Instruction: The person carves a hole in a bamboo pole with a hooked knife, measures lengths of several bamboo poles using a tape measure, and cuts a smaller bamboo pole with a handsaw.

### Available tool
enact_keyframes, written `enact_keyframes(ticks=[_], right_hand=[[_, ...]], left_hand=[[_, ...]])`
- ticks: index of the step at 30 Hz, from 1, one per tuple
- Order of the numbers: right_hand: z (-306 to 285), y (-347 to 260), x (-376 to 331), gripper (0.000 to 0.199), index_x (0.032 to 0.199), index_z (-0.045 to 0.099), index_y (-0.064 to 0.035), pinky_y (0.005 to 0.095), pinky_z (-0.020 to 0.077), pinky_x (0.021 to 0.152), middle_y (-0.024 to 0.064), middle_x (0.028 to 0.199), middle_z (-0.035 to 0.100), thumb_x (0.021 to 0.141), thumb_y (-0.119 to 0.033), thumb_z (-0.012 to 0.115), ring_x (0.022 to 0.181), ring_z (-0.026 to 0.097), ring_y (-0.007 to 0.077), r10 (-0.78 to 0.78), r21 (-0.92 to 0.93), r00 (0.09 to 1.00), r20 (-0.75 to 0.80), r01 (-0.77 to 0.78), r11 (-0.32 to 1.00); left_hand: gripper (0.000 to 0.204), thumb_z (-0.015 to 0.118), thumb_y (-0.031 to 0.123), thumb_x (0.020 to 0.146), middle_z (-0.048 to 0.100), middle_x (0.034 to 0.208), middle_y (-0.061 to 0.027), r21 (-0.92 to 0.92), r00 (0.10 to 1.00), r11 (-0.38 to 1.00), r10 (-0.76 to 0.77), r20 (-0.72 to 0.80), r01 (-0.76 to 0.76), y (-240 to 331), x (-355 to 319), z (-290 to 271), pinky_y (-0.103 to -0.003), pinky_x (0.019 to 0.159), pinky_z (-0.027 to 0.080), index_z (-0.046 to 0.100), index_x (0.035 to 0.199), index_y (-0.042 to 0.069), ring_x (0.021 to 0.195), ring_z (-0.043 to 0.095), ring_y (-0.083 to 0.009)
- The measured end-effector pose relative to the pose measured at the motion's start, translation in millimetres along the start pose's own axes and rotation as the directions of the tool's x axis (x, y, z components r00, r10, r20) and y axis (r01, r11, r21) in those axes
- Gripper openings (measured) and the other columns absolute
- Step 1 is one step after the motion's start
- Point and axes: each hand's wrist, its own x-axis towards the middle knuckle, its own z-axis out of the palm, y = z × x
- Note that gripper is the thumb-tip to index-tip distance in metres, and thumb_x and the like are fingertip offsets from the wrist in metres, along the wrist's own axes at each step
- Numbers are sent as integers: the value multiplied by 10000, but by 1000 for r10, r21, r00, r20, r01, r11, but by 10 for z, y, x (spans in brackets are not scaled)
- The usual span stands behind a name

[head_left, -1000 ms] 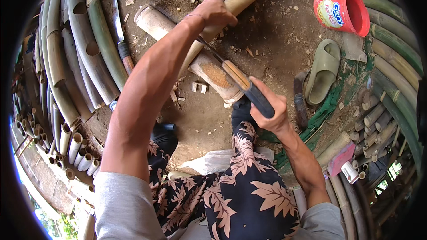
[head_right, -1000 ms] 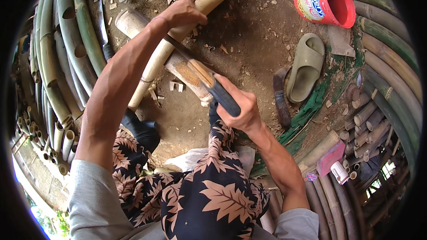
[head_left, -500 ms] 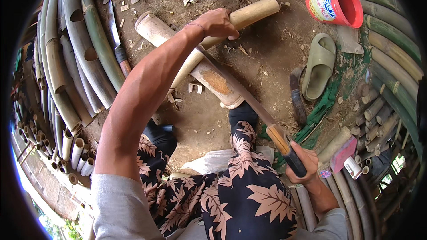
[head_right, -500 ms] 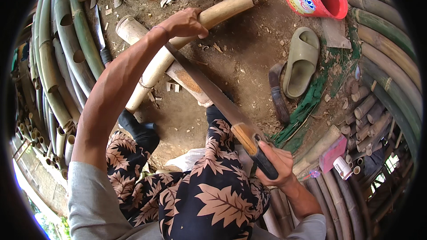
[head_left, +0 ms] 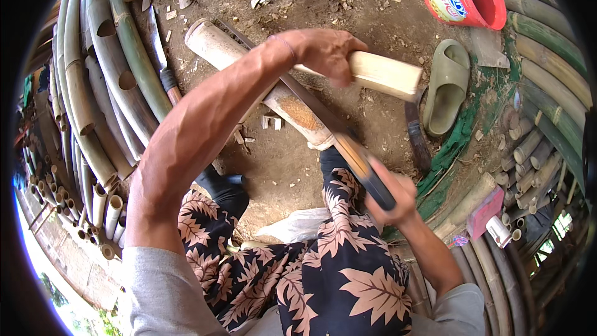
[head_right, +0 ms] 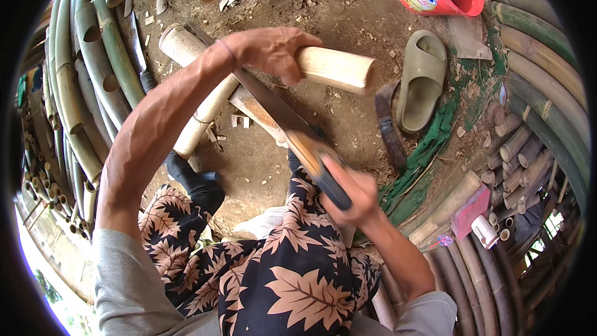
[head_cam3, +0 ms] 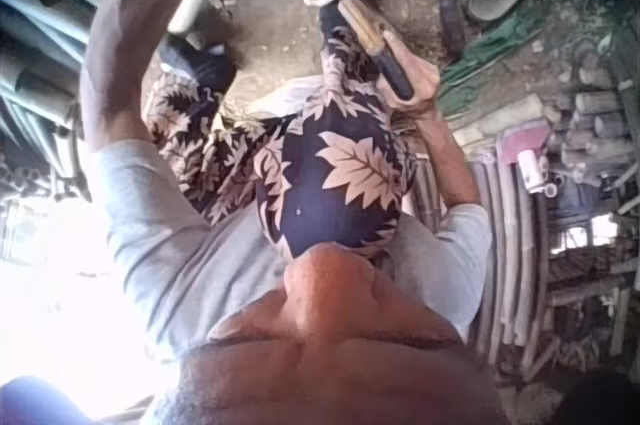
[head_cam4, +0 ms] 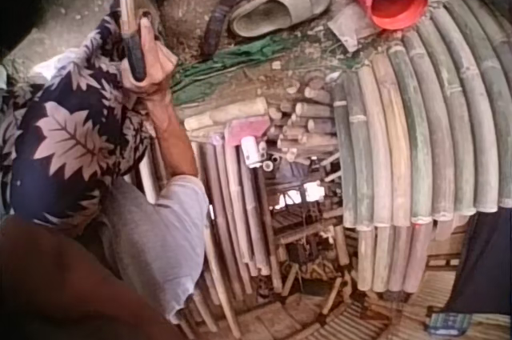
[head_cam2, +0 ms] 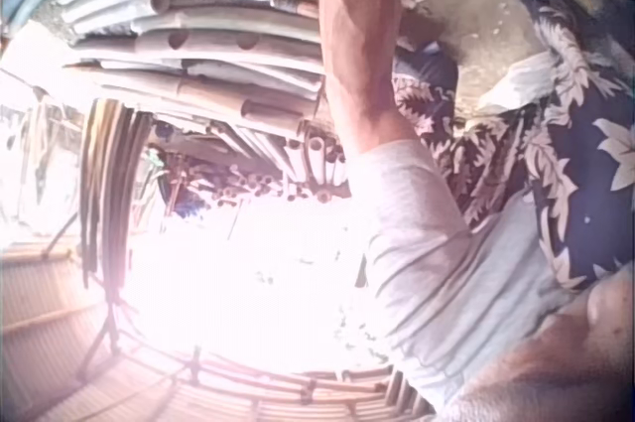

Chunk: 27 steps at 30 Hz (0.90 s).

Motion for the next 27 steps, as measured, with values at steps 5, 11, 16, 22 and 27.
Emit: enact_keyframes(ticks=[5, 11, 16, 22, 27], right_hand=[[425, 193, 422, 522, 1228, 605, 99, 341, 562, 626, 198, 848, 703, 713, 14, 620, 643, 703, 273, 2, 129, 995, -95, 10, 992], [-27, 158, -103, 501, 1194, 600, 135, 308, 558, 641, 196, 839, 703, 711, 7, 630, 648, 707, 267, -41, 25, 995, -87, 43, 999], [-221, -59, -428, 538, 1251, 585, 113, 307, 550, 728, 199, 949, 701, 728, -8, 630, 778, 713, 230, 113, 93, 980, -164, -98, 991], [-380, -174, -600, 536, 1283, 573, 95, 298, 529, 780, 151, 952, 688, 777, -81, 603, 825, 665, 177, 362, 299, 895, -260, -282, 912], [-614, -248, -844, 556, 1365, 530, 52, 251, 497, 568, 72, 781, 652, 843, -131, 584, 584, 577, 122, 425, 423, 861, -278, -287, 859]], left_hand=[[822, 680, 228, 607, 673, 1097, -200, -200, 954, 933, 299, -40, -300, 865, 80, 113, -417, 795, 598, 492, 1359, -42, 934, 668, -315], [619, 656, 409, 919, 555, 1308, -257, 274, 744, 942, 42, -667, 193, 533, -284, 223, -447, 1083, 445, 498, 1357, 0, 1280, 505, -305], [625, 692, 349, 836, 563, 1181, -287, 161, 187, 872, 82, -979, 463, -287, -1342, 627, -474, 956, 490, 493, 1288, -34, 1094, 583, -402], [557, 758, 301, 802, 639, 1072, -194, -62, 388, 666, -505, -771, 743, -909, -1681, 1291, -499, 850, 561, 468, 1189, 24, 967, 658, -344], [690, 714, 409, 871, 605, 1193, -260, -473, 21, 853, -481, -877, -220, -426, -2407, 1267, -469, 816, 622, 421, 1321, -25, 1046, 670, -336]])
